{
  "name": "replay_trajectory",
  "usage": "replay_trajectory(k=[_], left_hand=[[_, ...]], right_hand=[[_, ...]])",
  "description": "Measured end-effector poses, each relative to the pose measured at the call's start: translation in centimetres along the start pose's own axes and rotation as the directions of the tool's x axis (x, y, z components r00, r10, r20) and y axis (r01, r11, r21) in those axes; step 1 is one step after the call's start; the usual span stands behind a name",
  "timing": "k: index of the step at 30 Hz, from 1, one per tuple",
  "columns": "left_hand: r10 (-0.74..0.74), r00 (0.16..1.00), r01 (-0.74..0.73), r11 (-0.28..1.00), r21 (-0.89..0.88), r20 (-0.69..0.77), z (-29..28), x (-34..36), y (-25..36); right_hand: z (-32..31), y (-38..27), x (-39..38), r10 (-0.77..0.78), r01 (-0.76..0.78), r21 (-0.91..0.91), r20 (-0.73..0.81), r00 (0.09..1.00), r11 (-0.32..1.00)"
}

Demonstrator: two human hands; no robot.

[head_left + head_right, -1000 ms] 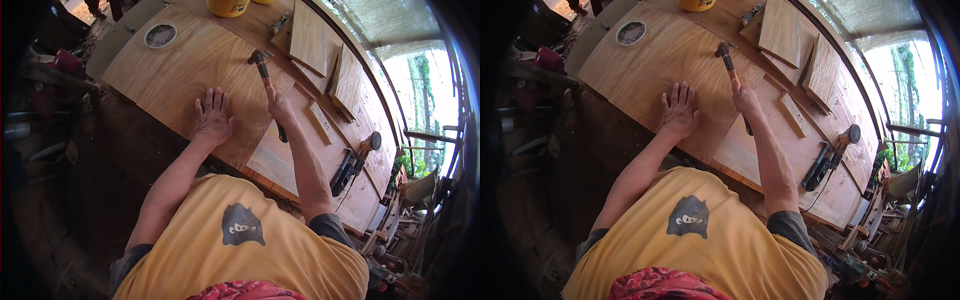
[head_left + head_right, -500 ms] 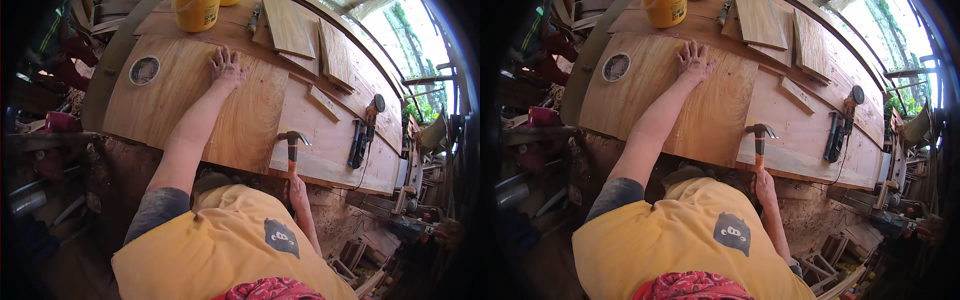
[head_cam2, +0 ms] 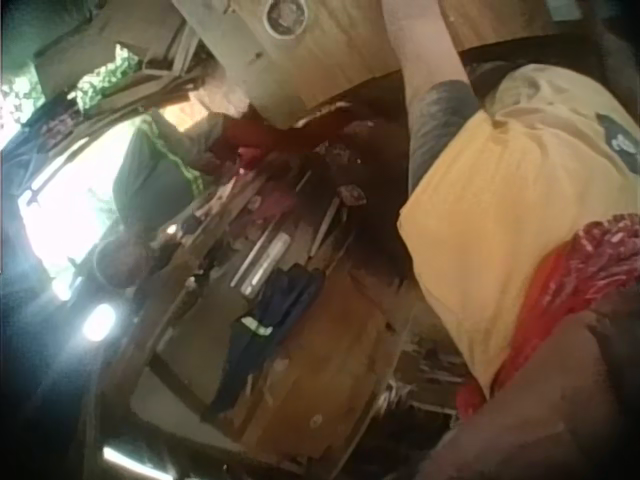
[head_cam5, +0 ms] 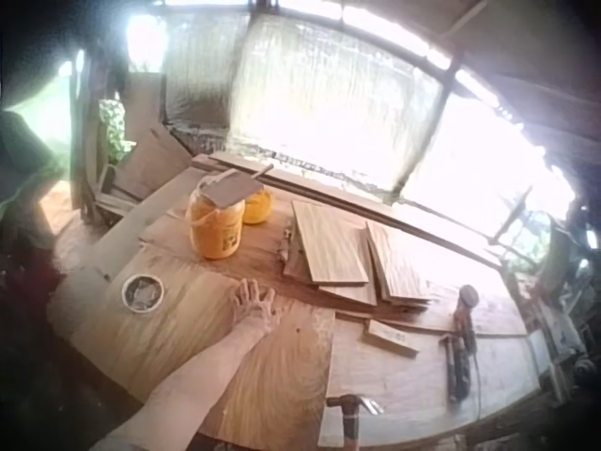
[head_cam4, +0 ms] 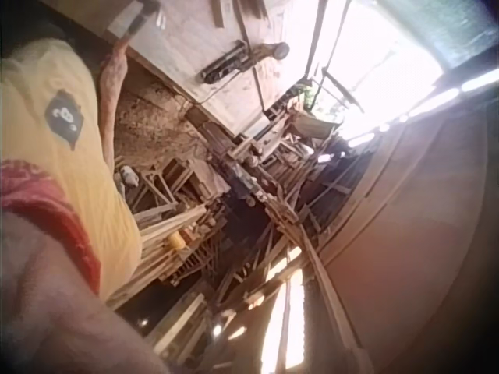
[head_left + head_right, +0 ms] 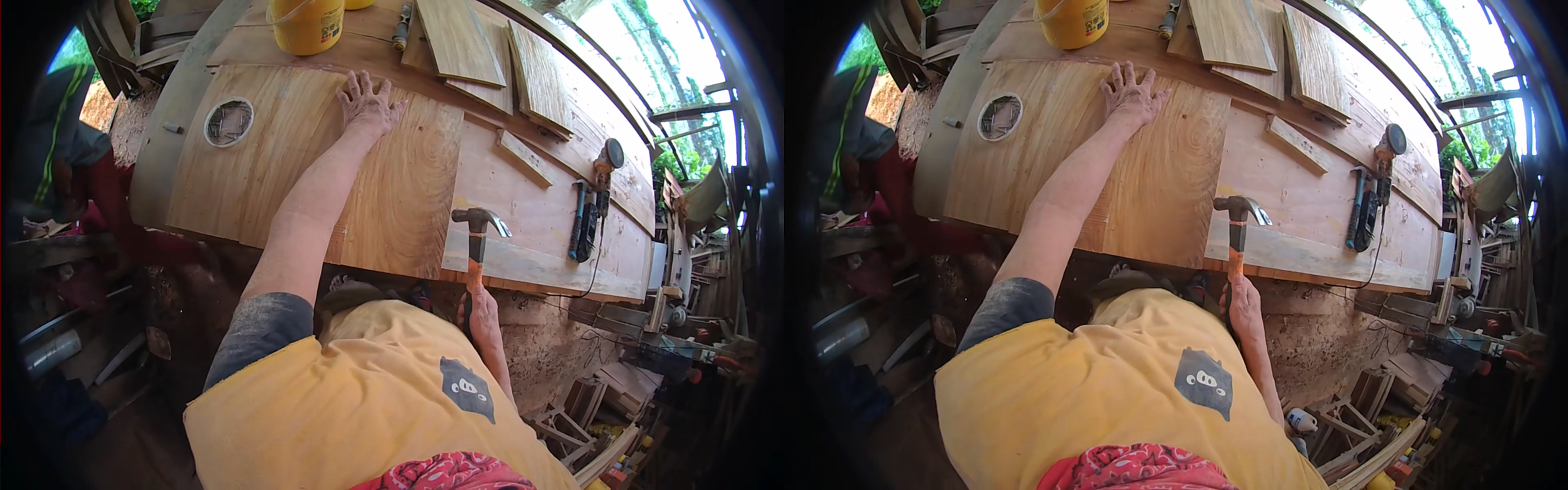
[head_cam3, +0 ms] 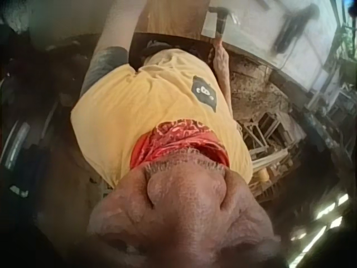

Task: The person uses a hammer to drive a nail into a wooden board on a workbench, then uses a pen to mark lines on a separate wooden panel, and finally moves several smaller wooden boards aside.

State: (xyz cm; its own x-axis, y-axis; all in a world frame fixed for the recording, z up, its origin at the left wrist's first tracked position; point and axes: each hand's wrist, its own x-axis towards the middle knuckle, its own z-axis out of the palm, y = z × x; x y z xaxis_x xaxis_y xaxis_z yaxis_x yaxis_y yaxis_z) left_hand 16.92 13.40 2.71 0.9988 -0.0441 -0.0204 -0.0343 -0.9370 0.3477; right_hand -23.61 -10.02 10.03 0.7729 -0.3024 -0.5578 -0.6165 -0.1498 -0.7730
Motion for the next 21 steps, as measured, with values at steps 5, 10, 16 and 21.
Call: replay_trajectory(k=[5, 10, 16, 21], left_hand=[[0.205, 0.977, -0.205, 0.979, -0.001, 0.052, 0.0, 0.9, 0.0], [0.293, 0.95, -0.296, 0.955, 0.014, 0.106, -0.7, 0.6, 0.3], [0.188, 0.982, -0.187, 0.982, 0.035, -0.004, 1.5, -0.7, 1.0], [0.244, 0.968, -0.248, 0.963, 0.1, 0.057, 2.5, -7.3, 4.8]], right_hand=[[-0.3, 1.1, -1.2, -0.023, 0.023, 0.011, -0.05, 0.998, 1.0], [0.1, 0.1, -2.1, -0.015, 0.022, 0.061, -0.111, 0.994, 0.998], [-1.5, 2.1, -2.4, -0.061, 0.079, 0.118, -0.147, 0.987, 0.99], [-3.2, 3.1, -0.7, -0.035, 0.057, 0.167, -0.134, 0.99, 0.984]])
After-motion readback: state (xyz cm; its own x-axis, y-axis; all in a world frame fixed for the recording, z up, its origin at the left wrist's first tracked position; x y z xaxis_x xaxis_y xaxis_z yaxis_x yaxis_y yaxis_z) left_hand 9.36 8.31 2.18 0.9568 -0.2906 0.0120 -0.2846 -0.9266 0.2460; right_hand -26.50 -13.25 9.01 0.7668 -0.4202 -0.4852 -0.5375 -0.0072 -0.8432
